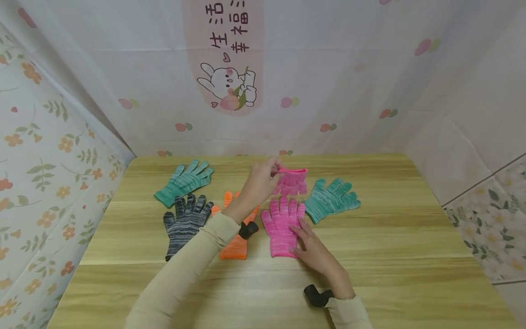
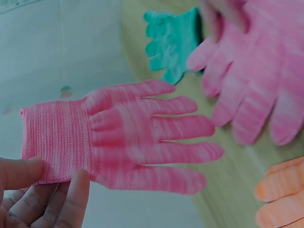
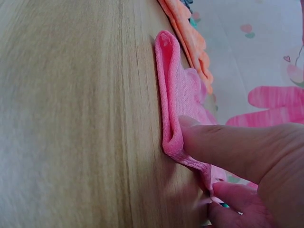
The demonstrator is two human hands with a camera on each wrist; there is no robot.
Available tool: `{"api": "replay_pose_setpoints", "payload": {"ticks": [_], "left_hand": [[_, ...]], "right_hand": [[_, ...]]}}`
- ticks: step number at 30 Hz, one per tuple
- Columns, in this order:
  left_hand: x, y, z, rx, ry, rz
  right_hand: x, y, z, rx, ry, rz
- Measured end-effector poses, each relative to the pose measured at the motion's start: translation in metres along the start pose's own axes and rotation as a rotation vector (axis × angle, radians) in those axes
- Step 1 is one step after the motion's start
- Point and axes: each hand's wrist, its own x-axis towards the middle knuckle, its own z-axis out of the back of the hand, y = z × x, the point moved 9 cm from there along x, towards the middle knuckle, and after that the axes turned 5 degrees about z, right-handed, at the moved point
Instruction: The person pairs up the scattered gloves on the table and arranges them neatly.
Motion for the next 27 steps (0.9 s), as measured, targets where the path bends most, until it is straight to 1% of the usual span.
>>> {"api": "replay_pose_setpoints", "payload": {"ticks": [4, 7, 12, 15, 17, 19, 22, 24, 27], "left_hand": [[-0.012, 0.005, -0.008, -0.001, 0.042, 0.008], [-0.023, 0.006, -0.012, -0.005, 0.052, -0.002], [-0.045, 0.008, -0.022, -0.023, 0.047, -0.045], [-0.059, 0.011, -0.030, -0.024, 0.060, -0.074], [-0.069, 0.014, -0.036, -0.004, 0.075, -0.088], [-0.078, 0.016, -0.043, 0.021, 0.100, -0.100], [-0.090, 0.020, -0.055, 0.063, 0.134, -0.127], [-0.097, 0.023, -0.062, 0.075, 0.154, -0.159], [-0.106, 0.027, -0.073, 0.105, 0.189, -0.196]], "right_hand": [[0.000, 0.000, 0.000, -0.002, 0.000, -0.004], [0.000, 0.000, 0.000, -0.006, -0.001, -0.003], [0.001, -0.001, 0.000, -0.015, -0.005, 0.013], [0.002, -0.001, 0.000, -0.020, -0.005, 0.029], [0.002, 0.000, 0.000, -0.027, -0.008, 0.047], [0.001, 0.000, 0.000, -0.023, -0.016, 0.047], [0.000, -0.001, 0.001, 0.021, -0.026, 0.040], [0.001, -0.001, 0.001, 0.050, -0.031, 0.040], [0.002, 0.001, 0.002, 0.035, -0.038, 0.080]]}}
